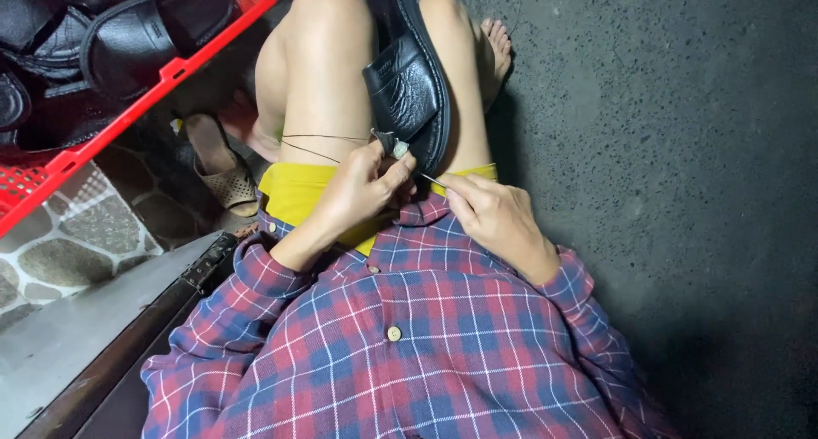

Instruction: Hand-stitching the sole of a black sandal using a needle and thread

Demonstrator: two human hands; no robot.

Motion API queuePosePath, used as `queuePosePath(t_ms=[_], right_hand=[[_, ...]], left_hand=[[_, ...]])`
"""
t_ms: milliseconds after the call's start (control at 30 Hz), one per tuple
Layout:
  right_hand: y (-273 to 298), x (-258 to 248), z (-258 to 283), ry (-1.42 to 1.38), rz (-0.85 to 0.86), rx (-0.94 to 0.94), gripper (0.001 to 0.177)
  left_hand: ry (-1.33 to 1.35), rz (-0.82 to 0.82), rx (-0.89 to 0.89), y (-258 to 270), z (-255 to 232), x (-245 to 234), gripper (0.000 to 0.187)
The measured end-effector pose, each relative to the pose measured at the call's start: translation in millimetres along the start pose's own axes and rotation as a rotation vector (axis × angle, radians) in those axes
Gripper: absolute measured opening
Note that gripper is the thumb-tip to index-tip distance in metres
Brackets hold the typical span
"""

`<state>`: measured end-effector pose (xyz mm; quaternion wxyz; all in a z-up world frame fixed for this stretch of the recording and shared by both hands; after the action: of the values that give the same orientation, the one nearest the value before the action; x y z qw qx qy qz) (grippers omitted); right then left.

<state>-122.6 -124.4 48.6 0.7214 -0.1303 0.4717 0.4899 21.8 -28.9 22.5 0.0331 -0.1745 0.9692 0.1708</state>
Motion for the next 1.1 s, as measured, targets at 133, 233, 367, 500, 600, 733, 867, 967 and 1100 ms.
queuePosePath(t_ms=[133,233,367,500,600,733,867,967,1100], right_hand=[[0.5,-9.1,-8.0,-0.31,0.023,0.009,0.023],[11.5,-38.1,-55.2,-1.032,0.096,0.31,0.033],[32.3,-109.6,-158.2,-1.656,-0.551,0.177,0.02],[18.2,-100.1,-84.5,-1.224,-0.742,0.426,0.041],[-5.3,-37.2,-36.8,-0.732,-0.329,0.083,0.025],[-21.9,-3.1,-12.8,-0.408,-0.25,-0.122,0.034],[-24.6,9.2,-26.6,-0.447,-0.15,0.049,0.01],[-27.5,17.9,-30.1,-0.79,0.025,0.23,0.007],[-30.0,37.6,-29.1,-1.363,0.181,0.521,0.011]], left_hand=[[-0.016,-0.029,0.002,-2.3,20.8,-1.2,0.026],[-0.097,-0.083,0.042,1.3,26.2,-8.3,0.026],[-0.207,-0.149,0.481,1.9,-15.0,-14.2,0.018],[-0.408,-0.021,0.768,-1.6,20.2,10.8,0.025],[-0.654,-0.043,0.563,-6.4,34.2,13.8,0.011],[-0.733,-0.037,0.536,-11.5,42.0,7.8,0.013],[-0.404,0.053,0.461,-20.0,38.3,4.6,0.015],[0.08,0.103,0.496,-25.8,32.5,-2.0,0.009],[0.871,0.02,0.455,-25.2,-17.8,-25.3,0.015]])
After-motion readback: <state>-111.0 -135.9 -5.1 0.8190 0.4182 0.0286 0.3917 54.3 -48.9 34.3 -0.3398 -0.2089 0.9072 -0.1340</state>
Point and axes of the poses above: each hand's wrist, its own y-axis away from the middle knuckle, its own x-axis out of the palm, z = x × y, the point moved 5 cm from there along -y, towards the middle knuckle, and after that the axes turned 8 degrees about x, right-handed, at the moved point
